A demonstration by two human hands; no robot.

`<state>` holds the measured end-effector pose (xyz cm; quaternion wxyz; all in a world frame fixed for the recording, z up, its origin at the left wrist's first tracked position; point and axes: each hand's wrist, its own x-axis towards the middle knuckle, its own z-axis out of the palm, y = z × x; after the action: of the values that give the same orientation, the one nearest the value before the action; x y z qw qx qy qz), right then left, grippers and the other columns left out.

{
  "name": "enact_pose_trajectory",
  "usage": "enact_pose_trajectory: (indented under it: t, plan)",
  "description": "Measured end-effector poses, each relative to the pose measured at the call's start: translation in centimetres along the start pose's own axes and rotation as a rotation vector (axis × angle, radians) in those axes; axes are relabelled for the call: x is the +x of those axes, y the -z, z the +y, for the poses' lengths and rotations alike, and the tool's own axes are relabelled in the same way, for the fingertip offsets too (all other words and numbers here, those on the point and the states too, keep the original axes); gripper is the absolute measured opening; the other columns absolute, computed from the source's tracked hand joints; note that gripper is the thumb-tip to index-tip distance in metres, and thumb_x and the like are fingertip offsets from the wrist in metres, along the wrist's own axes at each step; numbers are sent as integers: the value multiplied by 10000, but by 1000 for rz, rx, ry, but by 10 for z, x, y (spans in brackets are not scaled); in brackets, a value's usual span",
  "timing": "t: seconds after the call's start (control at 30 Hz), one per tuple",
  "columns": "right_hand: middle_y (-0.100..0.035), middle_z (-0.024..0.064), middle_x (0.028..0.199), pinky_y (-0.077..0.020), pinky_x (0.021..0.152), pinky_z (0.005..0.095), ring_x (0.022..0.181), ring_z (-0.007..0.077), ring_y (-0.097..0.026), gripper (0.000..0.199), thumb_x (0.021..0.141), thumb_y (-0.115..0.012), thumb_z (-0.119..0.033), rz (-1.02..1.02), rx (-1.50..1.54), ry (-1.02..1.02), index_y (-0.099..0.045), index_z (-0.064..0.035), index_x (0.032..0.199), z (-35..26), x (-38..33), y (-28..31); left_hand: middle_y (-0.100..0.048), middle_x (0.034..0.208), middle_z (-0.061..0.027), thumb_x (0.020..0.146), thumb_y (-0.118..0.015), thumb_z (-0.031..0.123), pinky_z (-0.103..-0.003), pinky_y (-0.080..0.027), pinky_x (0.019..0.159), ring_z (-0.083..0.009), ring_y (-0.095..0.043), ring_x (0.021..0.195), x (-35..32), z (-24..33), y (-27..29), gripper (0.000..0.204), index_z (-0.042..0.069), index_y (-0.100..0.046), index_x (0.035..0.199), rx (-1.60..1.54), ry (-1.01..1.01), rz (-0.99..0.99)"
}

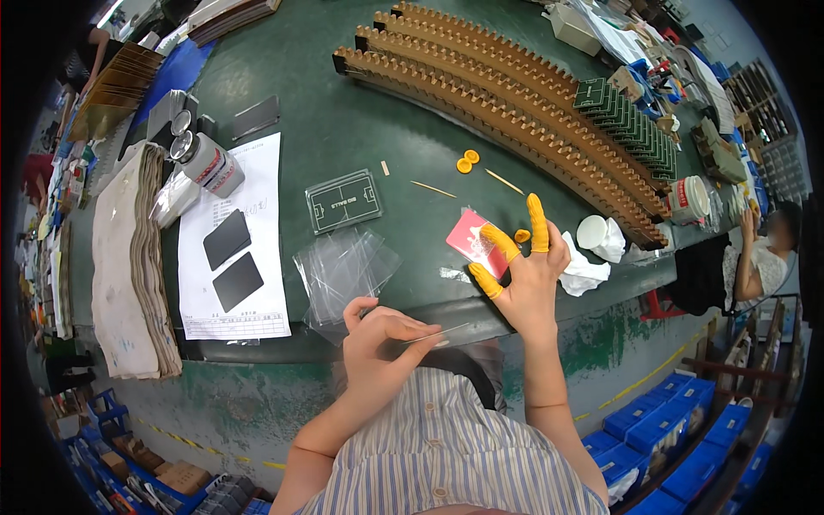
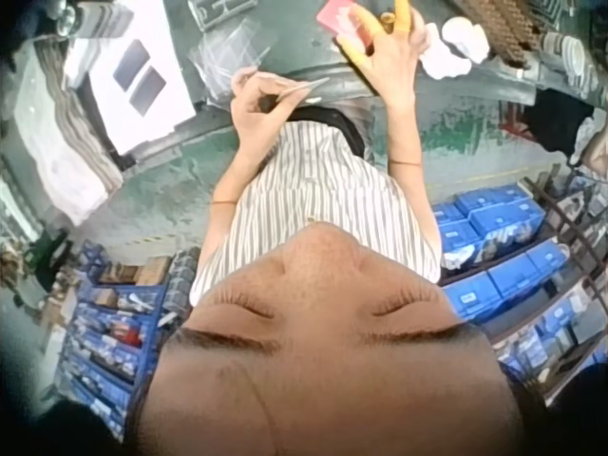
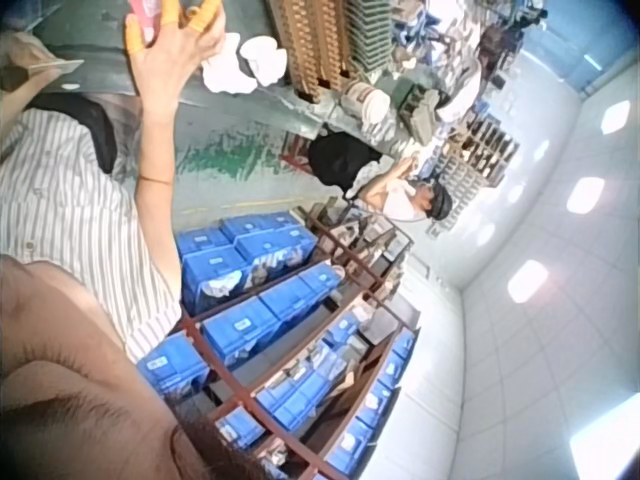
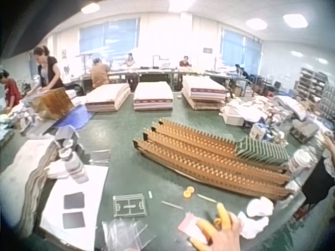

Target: The person wipes a small rectangular card with a white cloth, flipping it over to clean both sides. The person then places the cleaned card into a clear plastic sleeve and sets it on the table.

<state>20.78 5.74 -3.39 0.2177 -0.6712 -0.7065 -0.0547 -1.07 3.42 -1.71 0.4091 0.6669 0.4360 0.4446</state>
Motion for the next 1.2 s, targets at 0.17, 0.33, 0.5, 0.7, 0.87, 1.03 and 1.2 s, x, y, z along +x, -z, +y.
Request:
enact_pose_trajectory:
  t: [0.17, 0.33, 0.5, 0.7, 0.87, 1.03, 1.2]
  plan:
    - [-328, 176, 1420, -208, 1008, 460, 1221, 352, -272, 467, 773, -661, -441, 88, 67, -45, -640, -167, 1151, -3, -1, 2, -706, 774, -18, 698, -761, 23, -347, -222, 996, -90, -615, 763, -1, 2, 0, 211, 121, -577, 729, 18, -15, -11]
    - [-319, 122, 1444, -261, 996, 400, 1271, 282, -297, 553, 796, -644, -358, 178, 875, -147, -533, -88, 1266, 15, -17, -8, -706, 780, -16, 694, -760, 19, -348, -227, 993, -93, -616, 758, -2, 7, -1, 197, 117, -592, 725, 36, -27, 0]
    - [-398, 106, 1392, -290, 942, 325, 1205, 204, -398, 573, 855, -532, -381, 190, 1755, -307, -483, -12, 1291, 7, -33, 2, -699, 794, 43, 701, -760, 57, -339, -250, 962, -87, -616, 757, -4, 7, -1, 151, 139, -648, 761, 63, -41, 11]
    - [-380, 125, 1403, -269, 977, 333, 1214, 219, -374, 524, 832, -583, -355, 178, 1836, -289, -530, -31, 1242, 4, -42, 7, -705, 788, -10, 692, -758, 13, -343, -233, 984, -97, -615, 754, -3, 11, -4, 175, 114, -619, 724, 53, -48, -6]
    - [-368, 158, 1401, -248, 1003, 407, 1140, 319, -349, 346, 792, -656, -265, 232, 476, -134, -655, -107, 1100, 6, -19, 12, -694, 783, 34, 698, -764, 51, -344, -247, 963, -87, -615, 765, -4, 13, -6, 156, 135, -644, 751, 85, -69, -10]
    - [-352, 177, 1415, -232, 985, 468, 1188, 353, -321, 366, 792, -651, -371, 74, 91, -38, -672, -142, 1076, 9, 1, 6, -689, 780, 39, 696, -764, 54, -345, -250, 958, -86, -615, 762, -4, 14, -6, 147, 134, -654, 750, 101, -66, -15]
    - [-368, 153, 1408, -237, 972, 463, 1195, 338, -326, 363, 787, -649, -409, 63, 43, -7, -681, -170, 1059, 8, 1, 4, -701, 788, 6, 696, -753, 13, -346, -239, 971, -93, -616, 753, -2, 14, -5, 160, 117, -637, 735, 104, -67, -25]
